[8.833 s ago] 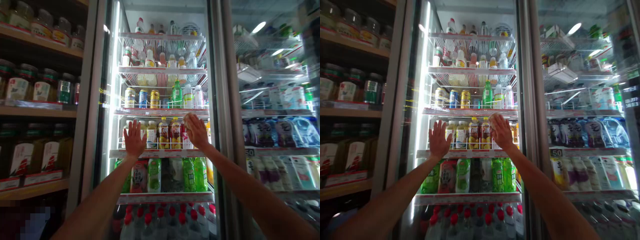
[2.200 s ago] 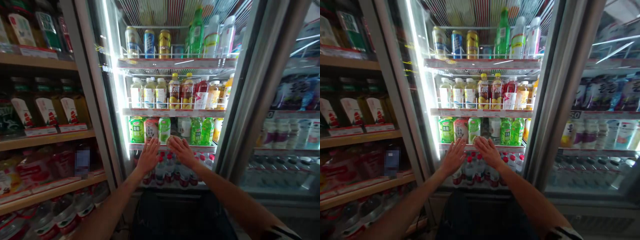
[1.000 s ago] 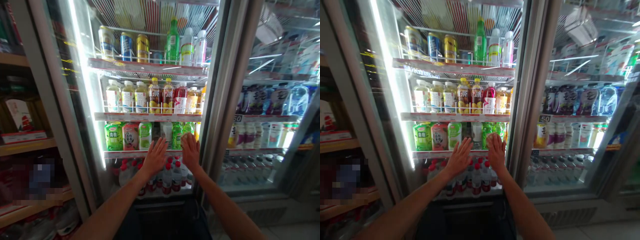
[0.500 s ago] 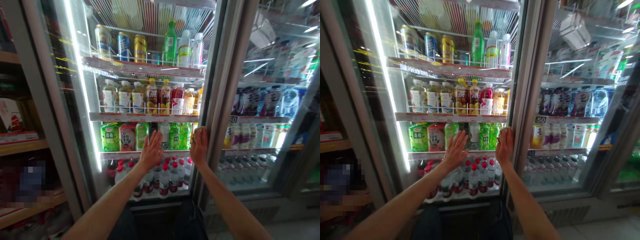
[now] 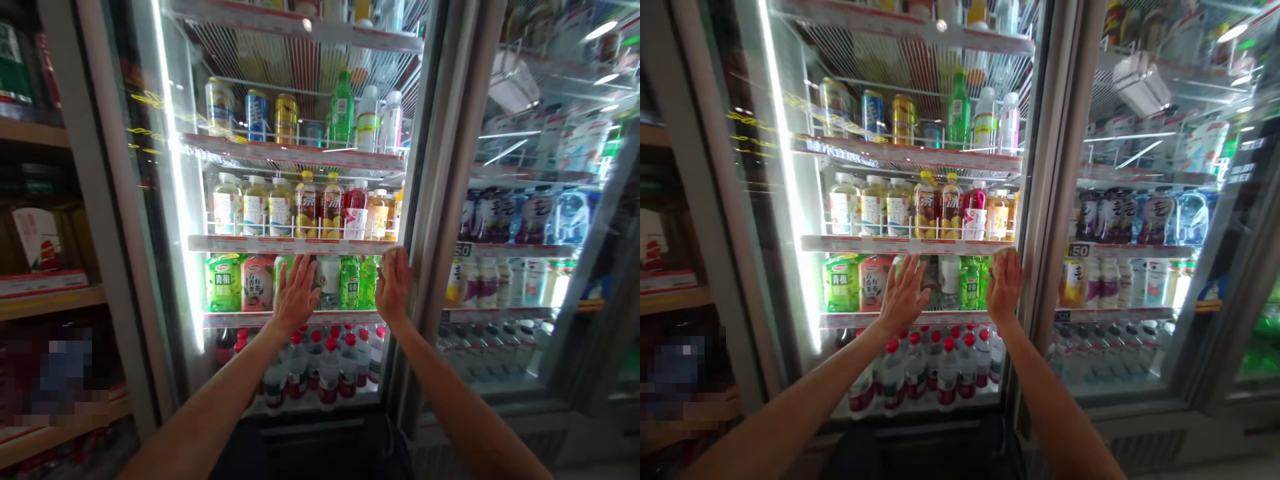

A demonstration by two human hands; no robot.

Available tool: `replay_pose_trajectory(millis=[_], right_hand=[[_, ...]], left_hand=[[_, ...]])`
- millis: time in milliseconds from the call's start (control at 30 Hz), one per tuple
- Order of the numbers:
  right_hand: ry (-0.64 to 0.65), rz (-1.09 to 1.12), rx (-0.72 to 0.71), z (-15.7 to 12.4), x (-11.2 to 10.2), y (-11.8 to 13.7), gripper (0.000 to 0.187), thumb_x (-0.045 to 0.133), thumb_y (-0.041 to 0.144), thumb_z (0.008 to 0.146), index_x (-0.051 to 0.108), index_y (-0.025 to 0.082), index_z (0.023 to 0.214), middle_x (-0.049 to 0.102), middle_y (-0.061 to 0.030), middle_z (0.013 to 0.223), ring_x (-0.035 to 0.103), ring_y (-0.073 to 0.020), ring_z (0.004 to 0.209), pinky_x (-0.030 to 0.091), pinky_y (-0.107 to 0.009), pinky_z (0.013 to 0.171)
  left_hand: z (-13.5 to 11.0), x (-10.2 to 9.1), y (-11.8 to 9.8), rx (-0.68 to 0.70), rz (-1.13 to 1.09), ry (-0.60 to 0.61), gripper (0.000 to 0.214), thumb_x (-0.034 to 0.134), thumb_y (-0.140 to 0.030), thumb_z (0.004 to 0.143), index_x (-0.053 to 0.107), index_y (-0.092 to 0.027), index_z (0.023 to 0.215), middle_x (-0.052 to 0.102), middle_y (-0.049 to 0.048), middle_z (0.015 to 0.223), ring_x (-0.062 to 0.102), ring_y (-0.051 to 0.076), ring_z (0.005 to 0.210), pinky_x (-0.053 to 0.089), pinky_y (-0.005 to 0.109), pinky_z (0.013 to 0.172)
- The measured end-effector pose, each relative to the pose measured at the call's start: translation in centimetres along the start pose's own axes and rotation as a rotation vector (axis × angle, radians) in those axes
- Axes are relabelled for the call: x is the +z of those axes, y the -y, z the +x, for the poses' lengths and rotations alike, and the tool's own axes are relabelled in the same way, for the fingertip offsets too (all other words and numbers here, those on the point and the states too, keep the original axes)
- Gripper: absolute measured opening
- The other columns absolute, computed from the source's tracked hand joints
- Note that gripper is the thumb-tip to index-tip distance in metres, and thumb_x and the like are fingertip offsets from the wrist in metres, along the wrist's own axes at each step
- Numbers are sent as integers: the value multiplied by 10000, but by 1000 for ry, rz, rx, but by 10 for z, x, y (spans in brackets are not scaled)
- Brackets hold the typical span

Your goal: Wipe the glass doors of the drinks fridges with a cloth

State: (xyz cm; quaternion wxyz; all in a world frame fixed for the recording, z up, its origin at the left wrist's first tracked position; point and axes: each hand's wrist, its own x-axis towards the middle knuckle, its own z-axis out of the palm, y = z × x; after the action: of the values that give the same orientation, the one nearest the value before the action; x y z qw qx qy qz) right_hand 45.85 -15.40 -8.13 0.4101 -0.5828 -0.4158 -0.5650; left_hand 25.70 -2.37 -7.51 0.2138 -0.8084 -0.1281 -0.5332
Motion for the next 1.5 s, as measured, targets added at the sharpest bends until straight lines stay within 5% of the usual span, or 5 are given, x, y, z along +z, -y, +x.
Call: replay_pose_trajectory(millis=[333, 533, 733, 967, 1500], right_hand=[[-128, 7, 78, 29, 11, 14, 564, 356, 147, 870, 258, 194, 1423, 234, -122, 1490, 214, -257, 1371, 290, -509, 1061], [154, 40, -306, 11, 17, 54, 555, 386, 108, 848, 338, 229, 1387, 366, -94, 1433, 208, -231, 1378, 260, -459, 1086], [-127, 9, 27, 39, 16, 35, 577, 344, 129, 868, 241, 205, 1430, 251, -125, 1485, 221, -262, 1370, 272, -508, 1061], [122, 85, -314, 19, 24, 71, 549, 381, 134, 863, 321, 246, 1397, 349, -77, 1450, 203, -222, 1381, 256, -452, 1089], [11, 108, -168, 48, 29, 73, 576, 369, 127, 853, 287, 242, 1412, 273, -78, 1483, 210, -242, 1376, 238, -500, 1084]], left_hand=[[-6, -3, 13, -12, 49, -32, 536, 431, -267, 864, 335, -100, 1364, 328, 159, 1439, 173, 238, 1382, 109, 460, 1126], [-4, -6, 21, -55, 56, -21, 554, 427, -270, 863, 312, -106, 1380, 325, 155, 1441, 168, 238, 1383, 111, 467, 1123], [-4, -11, 35, -83, 72, -36, 576, 431, -272, 858, 289, -127, 1396, 316, 135, 1449, 161, 228, 1384, 94, 451, 1130], [-2, -17, 40, -98, 54, -25, 587, 436, -269, 859, 268, -146, 1408, 308, 136, 1450, 177, 241, 1379, 113, 475, 1122], [0, -27, 56, -150, 126, -15, 559, 432, -271, 852, 318, -116, 1377, 284, 153, 1458, 196, 258, 1374, 143, 483, 1106]])
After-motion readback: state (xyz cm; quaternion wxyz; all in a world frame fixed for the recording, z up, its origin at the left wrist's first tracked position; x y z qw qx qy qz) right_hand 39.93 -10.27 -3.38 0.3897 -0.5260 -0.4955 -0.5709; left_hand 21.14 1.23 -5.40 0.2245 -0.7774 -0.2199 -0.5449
